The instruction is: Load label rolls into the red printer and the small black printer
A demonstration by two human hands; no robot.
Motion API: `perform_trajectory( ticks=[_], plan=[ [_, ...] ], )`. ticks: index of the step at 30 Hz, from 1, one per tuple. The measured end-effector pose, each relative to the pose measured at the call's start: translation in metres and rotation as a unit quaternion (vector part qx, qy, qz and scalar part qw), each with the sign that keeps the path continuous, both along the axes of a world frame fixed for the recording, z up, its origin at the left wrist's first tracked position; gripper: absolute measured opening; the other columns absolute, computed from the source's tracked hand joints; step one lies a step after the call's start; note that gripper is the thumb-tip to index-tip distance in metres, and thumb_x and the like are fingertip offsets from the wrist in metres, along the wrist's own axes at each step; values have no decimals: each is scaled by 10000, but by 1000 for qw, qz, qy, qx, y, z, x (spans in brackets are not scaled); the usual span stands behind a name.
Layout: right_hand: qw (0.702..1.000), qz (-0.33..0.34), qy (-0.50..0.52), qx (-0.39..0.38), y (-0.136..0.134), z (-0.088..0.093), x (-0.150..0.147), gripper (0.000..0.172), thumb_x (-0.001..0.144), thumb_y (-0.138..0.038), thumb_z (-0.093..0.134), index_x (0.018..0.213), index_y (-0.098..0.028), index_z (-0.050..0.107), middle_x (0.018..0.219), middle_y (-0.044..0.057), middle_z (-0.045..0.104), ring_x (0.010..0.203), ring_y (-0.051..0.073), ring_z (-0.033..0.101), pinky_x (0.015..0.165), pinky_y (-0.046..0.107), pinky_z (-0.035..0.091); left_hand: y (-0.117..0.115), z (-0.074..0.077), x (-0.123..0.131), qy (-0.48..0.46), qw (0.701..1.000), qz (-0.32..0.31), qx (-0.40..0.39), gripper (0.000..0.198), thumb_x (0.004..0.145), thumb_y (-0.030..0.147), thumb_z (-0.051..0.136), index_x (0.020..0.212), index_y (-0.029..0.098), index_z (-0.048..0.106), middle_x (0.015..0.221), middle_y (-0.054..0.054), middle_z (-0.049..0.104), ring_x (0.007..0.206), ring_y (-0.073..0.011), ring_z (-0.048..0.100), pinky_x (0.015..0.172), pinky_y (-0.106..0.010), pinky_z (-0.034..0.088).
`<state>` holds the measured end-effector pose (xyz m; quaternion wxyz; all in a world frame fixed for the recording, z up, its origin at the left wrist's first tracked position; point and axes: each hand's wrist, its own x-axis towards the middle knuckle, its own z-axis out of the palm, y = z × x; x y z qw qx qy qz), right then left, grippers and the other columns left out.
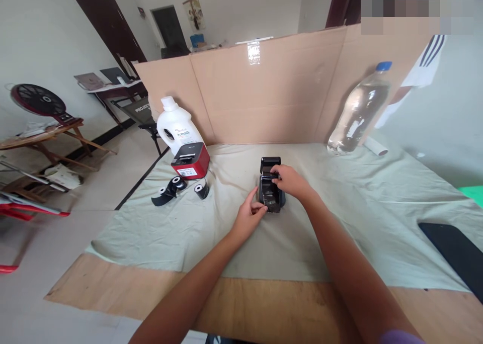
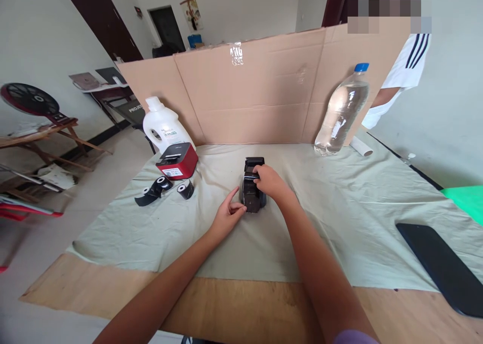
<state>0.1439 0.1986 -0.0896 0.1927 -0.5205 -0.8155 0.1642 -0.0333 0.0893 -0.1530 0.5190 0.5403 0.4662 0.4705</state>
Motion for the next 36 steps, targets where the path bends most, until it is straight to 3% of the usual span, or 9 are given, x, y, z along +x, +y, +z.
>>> perform_trajectory(
  ticks=[5,15,22,29,36],
  plan=[
    [999,-45,-21,-3,-1,3,1,305,880,-112,583,1177,-102,649,1140,166,653,1056,258,619,929,338,449,14,-2,12,-37,999,-9,13,846,825,370,724,1534,156,315,797,-8,665,699,-116,567,687,-233,432],
    [998,-58,-32,-7,0,-4,-4,355,894,-80,517,1214,-75,670,1220,183,607,1161,283,571,1009,342,427,16,-8,10,-68,997,-17,-17,881,798,376,757,1526,161,310,807,2,657,661,-92,533,610,-198,380],
    [996,-65,-54,13,-1,-7,-9,371,898,-77,500,1230,-74,663,1211,180,625,1177,289,554,1010,352,424,15,-8,12,-70,997,-10,-16,822,791,379,756,1481,155,371,808,-2,663,644,-92,533,611,-202,383],
    [988,-140,-67,3,-11,-2,-20,335,912,-104,489,1187,-116,680,1210,173,644,1168,288,560,961,351,442,16,-9,12,-70,997,-12,-3,776,813,351,732,1471,150,372,820,-7,667,681,-99,557,658,-212,412],
    [987,-127,-94,18,-16,0,-22,348,923,-100,469,1208,-129,668,1190,150,678,1188,279,540,961,341,448,18,-8,13,-73,997,-10,-5,795,786,363,755,1449,127,386,793,6,640,634,-87,513,619,-208,386]
  ],
)
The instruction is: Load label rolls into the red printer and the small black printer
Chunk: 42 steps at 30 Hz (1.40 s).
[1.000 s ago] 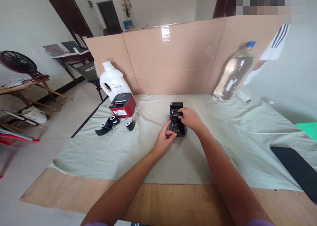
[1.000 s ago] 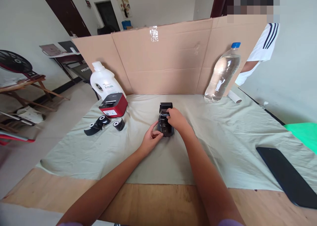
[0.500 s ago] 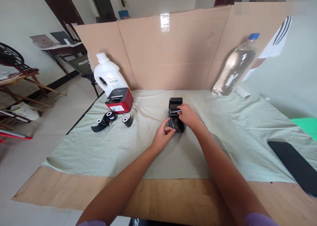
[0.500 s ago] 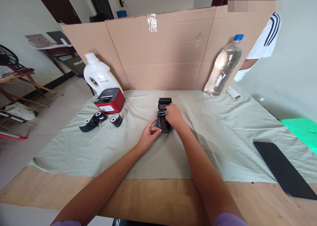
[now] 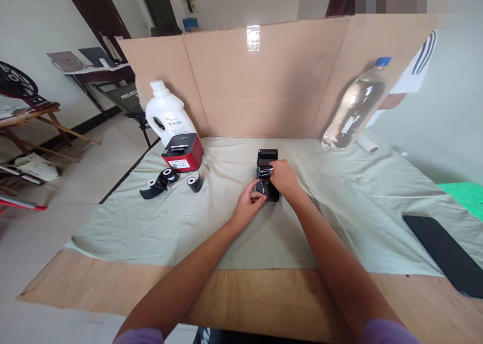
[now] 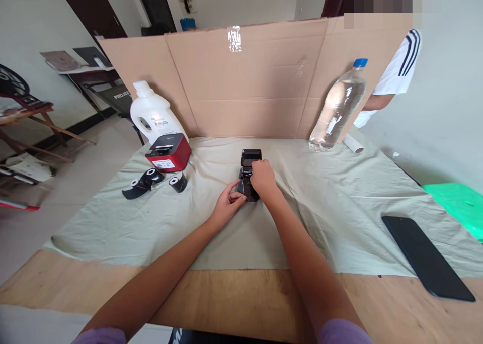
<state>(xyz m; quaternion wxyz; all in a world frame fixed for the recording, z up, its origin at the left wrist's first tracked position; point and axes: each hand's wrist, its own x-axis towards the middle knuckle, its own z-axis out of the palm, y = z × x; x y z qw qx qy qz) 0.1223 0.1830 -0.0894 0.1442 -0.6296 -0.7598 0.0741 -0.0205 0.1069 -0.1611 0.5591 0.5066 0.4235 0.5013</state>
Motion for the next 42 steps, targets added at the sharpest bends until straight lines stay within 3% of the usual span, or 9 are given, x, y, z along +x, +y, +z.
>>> perform_trajectory(
  ticks=[7,13,18,22,24,28,31,36,42],
  plan=[
    [1000,10,20,15,1,-1,3,334,912,-103,482,1174,-150,684,1135,147,685,1111,268,582,942,352,456,-1,0,-1,11,1000,-4,5,789,788,383,753,1449,142,394,792,10,639,630,-87,515,623,-210,389],
    [999,3,14,31,6,-14,7,225,867,-120,541,998,-170,717,1086,160,647,1112,313,526,926,402,461,-1,0,0,14,1000,1,4,786,786,392,755,1447,149,406,795,5,646,657,-98,544,655,-217,411],
    [985,-52,146,69,19,-30,12,434,859,-230,583,1282,-141,547,1279,165,558,1160,294,516,995,426,434,-1,0,-1,25,1000,0,18,710,815,346,720,1432,148,430,802,-2,649,664,-101,560,663,-219,428],
    [949,-16,313,27,30,-39,20,634,878,-276,561,1472,-178,361,1405,139,541,1032,227,598,926,380,482,0,-2,-2,65,997,4,48,490,812,316,696,1262,138,618,773,-12,645,662,-110,550,655,-229,433],
    [938,0,347,23,32,-37,25,621,889,-321,564,1469,-189,388,1385,126,564,947,196,617,884,355,498,-1,-2,-2,92,994,-6,49,368,807,320,688,1122,132,713,772,-36,666,659,-123,557,644,-241,435],
    [948,52,312,39,30,-23,35,367,920,-374,545,1206,-167,646,1215,100,651,898,168,616,905,326,481,-4,-1,-3,121,991,-26,43,303,809,335,673,1015,137,774,727,-51,680,623,-137,544,607,-257,414],
    [966,98,240,6,25,-14,37,251,901,-314,588,1079,-177,702,1126,80,671,910,165,629,911,311,473,-7,1,-3,136,989,-29,53,272,813,328,668,987,155,785,696,-38,666,601,-130,512,581,-249,380],
    [979,113,161,-49,25,-16,35,324,872,-275,631,1178,-180,683,1225,110,655,1095,218,617,1011,355,441,-8,3,-4,134,989,-20,53,204,802,286,666,921,158,772,666,-20,628,582,-116,475,564,-238,344],
    [963,79,213,-142,27,-18,35,479,843,-302,663,1306,-188,620,1384,110,593,1239,246,565,1066,376,418,-8,4,-5,119,991,-37,47,169,781,276,676,864,152,757,658,-21,629,575,-115,484,562,-233,349]
  ],
)
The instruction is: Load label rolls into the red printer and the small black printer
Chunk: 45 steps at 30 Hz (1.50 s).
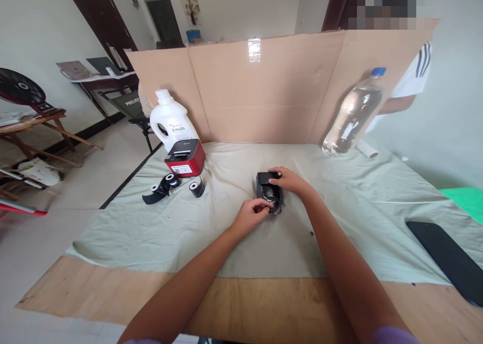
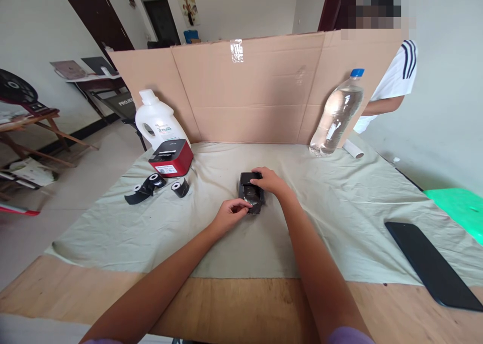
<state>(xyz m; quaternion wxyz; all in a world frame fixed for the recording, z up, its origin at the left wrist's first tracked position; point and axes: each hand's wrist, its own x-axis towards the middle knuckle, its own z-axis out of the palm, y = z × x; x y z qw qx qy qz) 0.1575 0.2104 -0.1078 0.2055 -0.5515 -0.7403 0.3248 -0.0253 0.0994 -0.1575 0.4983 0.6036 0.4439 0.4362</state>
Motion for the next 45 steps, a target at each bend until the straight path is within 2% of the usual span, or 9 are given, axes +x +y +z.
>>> perform_trajectory(
  ticks=[7,15,19,23,26,30,34,38,45],
  plan=[
    [988,-68,98,-97,-9,6,-6,554,792,-268,682,1334,-190,597,1365,119,608,1189,250,591,984,358,474,2,-4,-3,9,1000,-24,1,170,807,261,653,884,159,765,669,-28,645,586,-122,513,568,-237,374],
    [992,-71,44,-90,-4,-3,-10,554,808,-256,649,1357,-232,573,1346,109,610,1150,241,599,965,358,477,-2,-2,-3,-31,999,-30,-25,202,814,296,673,946,160,743,793,-67,717,695,-164,635,663,-264,472],
    [995,-65,27,-73,-6,-4,-12,543,831,-244,633,1369,-222,569,1413,129,555,1232,255,565,1025,381,454,1,2,-5,-37,999,33,-8,424,869,369,633,1246,176,631,651,-4,652,585,-132,566,594,-239,429],
    [992,-77,50,-85,-15,3,-14,571,852,-241,614,1416,-210,525,1511,134,460,1326,244,505,1069,368,432,35,15,-9,1,993,104,-50,566,868,397,643,1344,108,547,522,40,540,492,-114,466,523,-230,362],
    [987,-72,102,-105,-21,5,-10,603,854,-257,622,1442,-219,495,1510,121,468,1315,226,516,1046,339,451,65,32,-12,42,988,41,-146,711,802,375,725,1413,101,489,466,73,466,424,-101,396,462,-221,283],
    [966,-44,193,-168,-20,-2,3,697,874,-380,625,1519,-282,380,1400,89,586,1168,215,616,961,344,501,85,42,-20,26,973,-29,-229,779,757,451,760,1443,219,473,498,98,387,399,-70,323,428,-198,160],
    [949,-51,238,-199,-16,-10,12,680,892,-386,585,1527,-269,374,1461,73,540,1191,231,590,918,345,510,87,38,-25,-14,965,-59,-255,754,777,478,746,1441,254,467,540,107,309,410,-47,277,429,-178,117],
    [938,-52,264,-217,-13,-10,15,730,825,-305,649,1513,-240,412,1518,71,480,1199,251,572,940,350,501,88,36,-29,-10,962,-85,-260,803,802,439,737,1498,261,381,559,98,348,430,-50,316,424,-163,160],
    [937,-114,293,-150,-15,-14,2,673,716,-166,693,1378,-162,573,1367,136,609,1151,267,612,1004,407,479,82,40,-28,81,960,-85,-255,814,891,496,617,1571,295,217,504,100,357,385,-70,367,404,-156,175]
  ],
)
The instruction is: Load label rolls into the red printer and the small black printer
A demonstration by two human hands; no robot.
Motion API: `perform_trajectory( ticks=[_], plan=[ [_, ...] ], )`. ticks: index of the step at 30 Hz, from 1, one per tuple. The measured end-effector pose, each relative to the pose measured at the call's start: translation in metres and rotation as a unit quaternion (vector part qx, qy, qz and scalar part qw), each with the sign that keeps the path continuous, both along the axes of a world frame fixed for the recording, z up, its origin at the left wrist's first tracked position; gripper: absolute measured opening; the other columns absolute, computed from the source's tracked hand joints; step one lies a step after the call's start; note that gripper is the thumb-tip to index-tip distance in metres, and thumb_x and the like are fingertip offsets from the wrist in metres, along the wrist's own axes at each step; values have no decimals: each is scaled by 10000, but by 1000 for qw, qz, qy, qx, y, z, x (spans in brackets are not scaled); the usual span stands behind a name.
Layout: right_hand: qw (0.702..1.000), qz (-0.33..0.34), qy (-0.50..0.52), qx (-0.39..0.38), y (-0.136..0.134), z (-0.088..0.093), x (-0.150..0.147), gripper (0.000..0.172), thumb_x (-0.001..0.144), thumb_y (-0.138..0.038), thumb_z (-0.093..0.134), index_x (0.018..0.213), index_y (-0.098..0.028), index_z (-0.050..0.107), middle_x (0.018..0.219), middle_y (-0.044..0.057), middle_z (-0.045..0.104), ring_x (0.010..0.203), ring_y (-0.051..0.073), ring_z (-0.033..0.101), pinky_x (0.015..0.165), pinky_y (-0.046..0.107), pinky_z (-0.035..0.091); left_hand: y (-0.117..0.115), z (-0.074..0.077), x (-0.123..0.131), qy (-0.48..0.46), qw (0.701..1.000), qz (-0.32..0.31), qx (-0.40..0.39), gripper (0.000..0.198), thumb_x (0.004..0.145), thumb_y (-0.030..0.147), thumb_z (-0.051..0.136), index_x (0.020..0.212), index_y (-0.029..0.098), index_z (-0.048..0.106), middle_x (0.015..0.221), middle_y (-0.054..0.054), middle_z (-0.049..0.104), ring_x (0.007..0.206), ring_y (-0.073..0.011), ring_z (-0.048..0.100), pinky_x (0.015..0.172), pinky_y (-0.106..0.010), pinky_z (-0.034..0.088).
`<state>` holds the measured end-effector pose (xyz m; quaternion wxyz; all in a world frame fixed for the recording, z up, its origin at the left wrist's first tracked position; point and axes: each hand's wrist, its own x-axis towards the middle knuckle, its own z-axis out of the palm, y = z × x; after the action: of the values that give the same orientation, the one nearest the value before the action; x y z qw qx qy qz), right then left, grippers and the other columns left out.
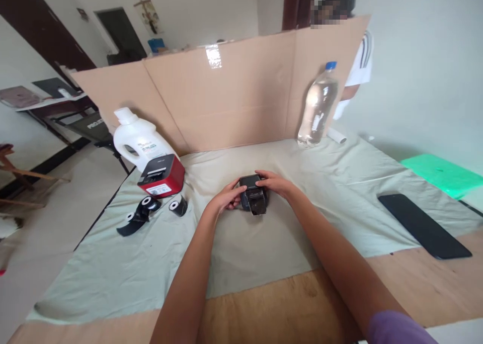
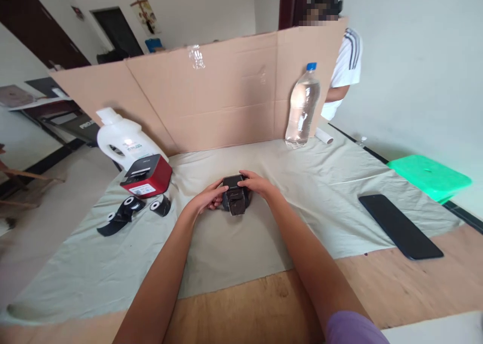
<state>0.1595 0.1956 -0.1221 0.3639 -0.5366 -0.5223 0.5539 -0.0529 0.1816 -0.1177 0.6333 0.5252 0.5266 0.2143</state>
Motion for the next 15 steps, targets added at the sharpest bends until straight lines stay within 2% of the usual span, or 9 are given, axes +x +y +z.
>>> perform_trajectory(
  ticks=[2,3,4,6,8,11,13,15],
  plan=[
    [997,-67,-6,36,-10,-8,-8,621,698,-179,726,1309,-137,620,1277,148,663,1104,260,641,1002,400,481,-2,0,3,47,999,4,23,789,927,522,546,1584,286,178,489,76,431,382,-94,423,392,-159,189],
    [990,-123,-11,65,-16,-13,-13,559,718,-224,724,1261,-121,645,1217,152,689,1062,260,658,987,402,489,-3,0,5,71,997,6,35,774,940,534,513,1587,285,169,485,62,466,382,-105,444,387,-161,196],
    [978,-176,-7,111,-24,-19,-17,484,776,-296,682,1222,-110,663,1177,153,703,1032,257,667,975,403,494,-4,-1,7,90,995,5,43,762,950,543,486,1590,281,164,481,51,489,380,-113,458,383,-162,202],
    [961,-221,19,165,-41,-28,-25,414,860,-394,575,1131,-107,702,1129,145,722,1021,256,670,976,401,490,-7,-4,11,107,993,6,56,759,961,545,463,1593,260,155,456,50,485,372,-121,460,380,-162,210],
    [958,-216,51,182,-54,-32,-29,434,902,-447,496,1099,-134,721,1133,117,732,1050,258,662,999,405,472,-10,-7,17,94,993,13,68,772,964,522,471,1596,225,142,433,62,457,367,-120,447,379,-160,215],
    [961,-192,85,181,-61,-26,-21,444,912,-473,472,1119,-174,727,1177,77,727,1077,258,651,1006,398,462,-10,-7,32,50,994,28,95,818,951,483,516,1596,181,115,424,82,424,377,-115,432,384,-163,231],
    [959,-199,92,181,-51,-15,-4,452,909,-475,473,1156,-188,719,1204,66,718,1084,258,647,1002,394,460,-2,-1,51,36,992,36,119,847,930,477,550,1592,160,127,425,90,410,386,-113,431,391,-164,241],
    [954,-217,83,189,-33,-3,24,465,905,-487,469,1166,-193,718,1188,66,722,1084,261,647,998,395,457,16,8,80,20,989,36,139,838,915,469,566,1584,169,161,427,96,397,385,-105,419,394,-161,231]
  ],
)
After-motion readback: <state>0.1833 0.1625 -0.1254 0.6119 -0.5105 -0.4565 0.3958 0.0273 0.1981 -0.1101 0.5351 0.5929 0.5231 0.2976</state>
